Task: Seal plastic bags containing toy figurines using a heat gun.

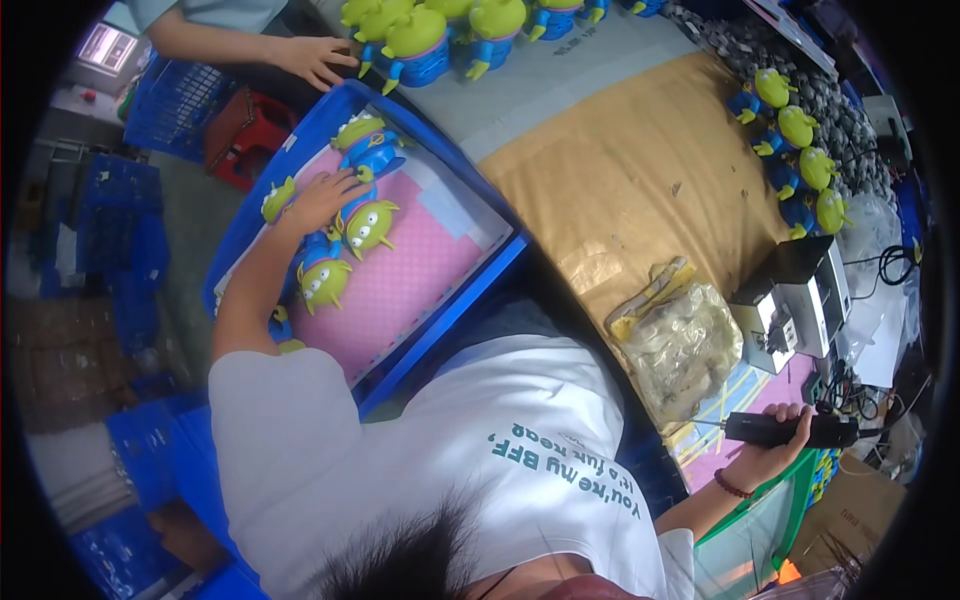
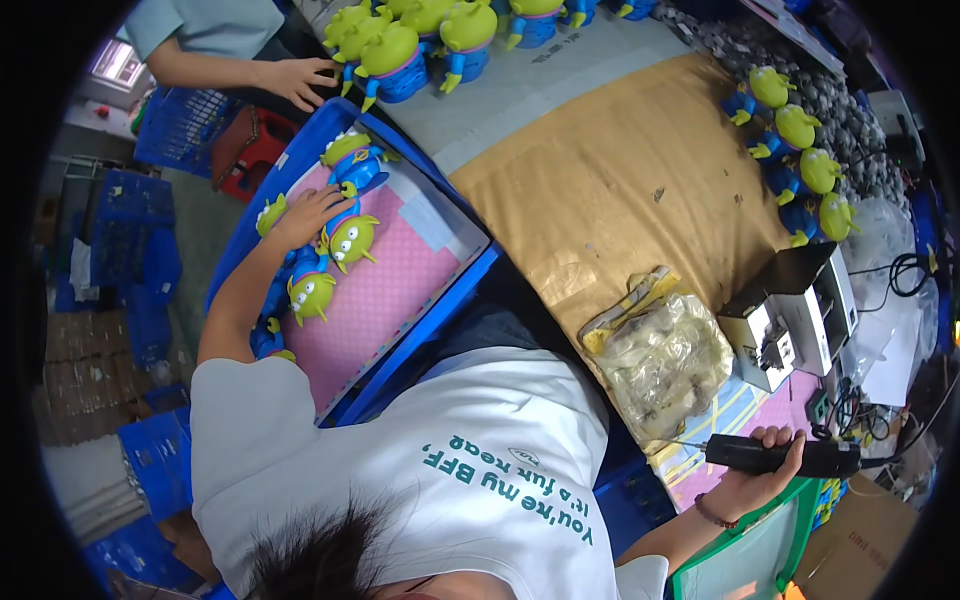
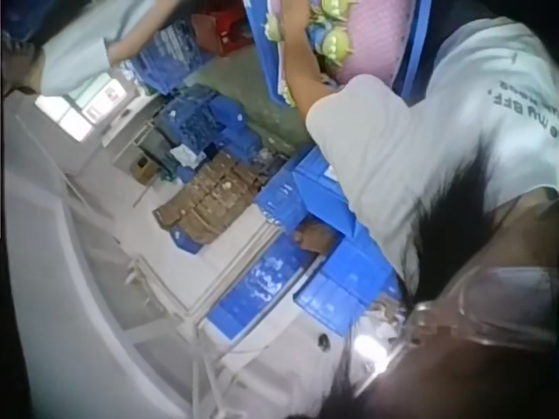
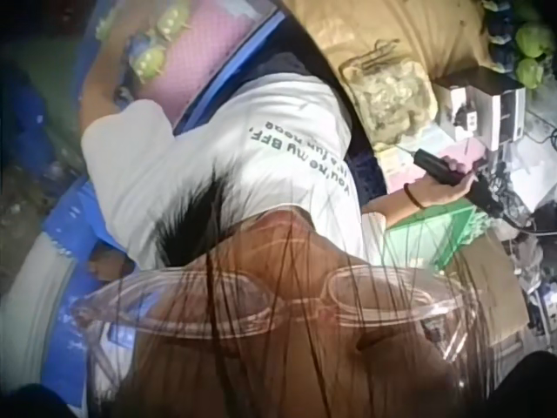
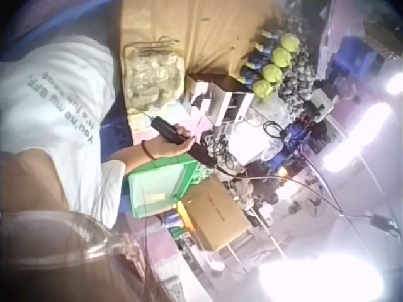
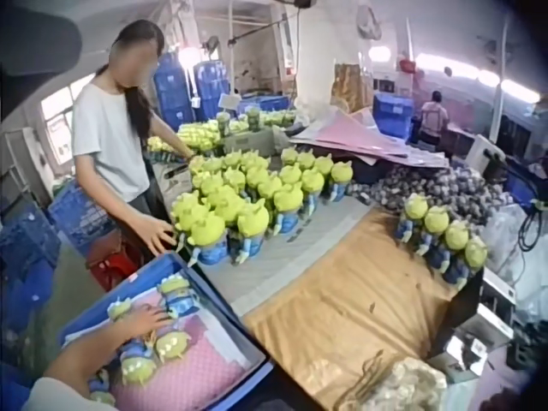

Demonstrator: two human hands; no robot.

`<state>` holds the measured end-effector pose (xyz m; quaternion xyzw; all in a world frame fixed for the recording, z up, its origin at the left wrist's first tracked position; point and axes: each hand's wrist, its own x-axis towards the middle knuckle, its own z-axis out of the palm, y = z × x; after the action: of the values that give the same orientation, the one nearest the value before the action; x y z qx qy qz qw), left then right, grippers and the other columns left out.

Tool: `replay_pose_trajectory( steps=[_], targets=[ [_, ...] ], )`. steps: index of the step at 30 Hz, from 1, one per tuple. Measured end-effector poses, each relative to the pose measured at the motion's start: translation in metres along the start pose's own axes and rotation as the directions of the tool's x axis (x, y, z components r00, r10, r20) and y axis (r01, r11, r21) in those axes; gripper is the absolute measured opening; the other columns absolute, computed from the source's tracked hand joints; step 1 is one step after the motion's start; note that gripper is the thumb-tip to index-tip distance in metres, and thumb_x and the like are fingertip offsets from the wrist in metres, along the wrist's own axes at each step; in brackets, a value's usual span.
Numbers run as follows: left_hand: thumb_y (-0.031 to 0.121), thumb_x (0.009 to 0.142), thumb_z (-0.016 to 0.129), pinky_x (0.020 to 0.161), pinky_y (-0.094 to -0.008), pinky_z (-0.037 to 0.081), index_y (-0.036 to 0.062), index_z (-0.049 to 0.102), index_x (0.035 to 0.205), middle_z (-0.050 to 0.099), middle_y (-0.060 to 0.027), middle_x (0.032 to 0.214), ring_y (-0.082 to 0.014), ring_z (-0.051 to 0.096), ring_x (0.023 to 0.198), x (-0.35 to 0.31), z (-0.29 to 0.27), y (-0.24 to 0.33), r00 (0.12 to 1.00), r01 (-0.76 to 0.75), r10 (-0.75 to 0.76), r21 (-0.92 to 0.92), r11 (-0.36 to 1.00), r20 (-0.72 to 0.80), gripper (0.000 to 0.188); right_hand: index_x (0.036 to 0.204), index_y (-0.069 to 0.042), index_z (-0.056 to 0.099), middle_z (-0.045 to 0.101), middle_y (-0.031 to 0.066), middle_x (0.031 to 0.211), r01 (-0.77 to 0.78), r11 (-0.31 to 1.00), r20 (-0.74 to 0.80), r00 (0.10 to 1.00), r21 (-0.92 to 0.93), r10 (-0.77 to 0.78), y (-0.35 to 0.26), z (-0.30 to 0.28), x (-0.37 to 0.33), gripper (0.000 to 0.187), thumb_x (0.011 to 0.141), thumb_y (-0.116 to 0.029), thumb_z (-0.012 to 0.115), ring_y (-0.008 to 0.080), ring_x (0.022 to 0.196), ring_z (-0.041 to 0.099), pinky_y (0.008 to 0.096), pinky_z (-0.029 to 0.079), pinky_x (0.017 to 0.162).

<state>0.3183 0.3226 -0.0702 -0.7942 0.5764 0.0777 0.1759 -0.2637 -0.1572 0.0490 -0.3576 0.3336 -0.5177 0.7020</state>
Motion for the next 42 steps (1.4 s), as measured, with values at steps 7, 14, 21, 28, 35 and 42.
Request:
replay_pose_trajectory(
  steps=[7, 14, 21, 28, 35, 42],
  targets=[
    [0.003, 0.071, 0.063, 0.104, -0.0437, 0.035, 0.0182, 0.043, 0.139, 0.046, -0.0142, 0.135, -0.0301, 0.04, 0.132, 0.002, 0.041, -0.014, 0.979, -0.081, 0.088, 0.045, 0.996, -0.184, 0.072, 0.104, -0.003, 0.051, 0.048, 0.0039, 0.081, -0.002, 0.999, 0.02, 1.0, 0.04, 0.001, 0.005, 0.002, 0.001, 0.019, 0.093, -0.015, 0.058, 0.0137, 0.071, 0.046, 0.0286, 0.043, 0.069],
    [0.003, 0.059, 0.075, 0.099, -0.046, 0.039, 0.0111, 0.051, 0.127, 0.049, -0.0186, 0.132, -0.036, 0.046, 0.124, -0.028, 0.013, 0.001, 0.952, 0.122, -0.104, 0.047, 0.991, -0.287, 0.073, 0.111, -0.003, 0.047, 0.05, 0.0063, 0.08, 0.167, 0.986, 0.061, 0.984, -0.022, -0.165, -0.002, 0.011, 0.006, 0.024, 0.091, -0.009, 0.058, 0.0155, 0.07, 0.048, 0.0312, 0.044, 0.068],
    [0.006, 0.061, 0.079, 0.1, -0.0458, 0.04, -0.0015, 0.05, 0.125, 0.049, -0.0237, 0.129, -0.0421, 0.047, 0.12, -0.025, -0.007, 0.025, 0.787, 0.357, -0.338, -0.066, 0.932, -0.516, 0.071, 0.113, 0.001, 0.044, 0.056, 0.0115, 0.077, 0.554, 0.829, 0.207, 0.823, -0.082, -0.53, -0.021, 0.036, 0.04, 0.032, 0.085, 0.001, 0.06, 0.0191, 0.067, 0.055, 0.0366, 0.049, 0.065],
    [0.017, 0.069, 0.083, 0.107, -0.0449, 0.035, -0.0045, 0.039, 0.132, 0.046, -0.0205, 0.132, -0.0365, 0.047, 0.123, 0.01, -0.012, 0.083, 0.285, 0.235, -0.796, -0.766, 0.598, -0.533, 0.08, 0.1, 0.004, 0.05, 0.065, 0.0114, 0.074, 0.749, 0.633, 0.412, 0.648, -0.196, -0.64, -0.016, 0.059, 0.089, 0.024, 0.082, 0.001, 0.065, 0.0176, 0.064, 0.063, 0.0292, 0.051, 0.063],
    [0.022, 0.08, 0.072, 0.101, -0.0649, 0.037, 0.002, 0.027, 0.144, 0.035, -0.0238, 0.143, -0.0447, 0.04, 0.129, 0.043, -0.102, 0.199, 0.986, -0.154, -0.125, -0.316, -0.936, -0.11, 0.08, 0.104, 0.006, 0.048, 0.059, 0.0128, 0.071, 0.552, 0.75, 0.379, 0.824, -0.365, -0.421, -0.01, 0.071, 0.132, 0.027, 0.082, -0.002, 0.062, 0.0215, 0.063, 0.059, 0.0332, 0.05, 0.062],
    [0.03, 0.064, 0.088, 0.094, -0.066, 0.043, 0.0067, 0.022, 0.147, 0.038, -0.0303, 0.138, -0.0523, 0.042, 0.124, 0.16, -0.172, 0.372, 0.637, 0.554, 0.553, -0.18, -0.813, -0.537, 0.108, 0.116, 0.008, 0.048, 0.057, 0.0106, 0.072, 0.383, 0.79, 0.372, 0.904, -0.478, -0.212, -0.011, 0.068, 0.124, 0.038, 0.085, -0.01, 0.062, 0.0185, 0.062, 0.057, 0.0311, 0.048, 0.059]
  ],
)
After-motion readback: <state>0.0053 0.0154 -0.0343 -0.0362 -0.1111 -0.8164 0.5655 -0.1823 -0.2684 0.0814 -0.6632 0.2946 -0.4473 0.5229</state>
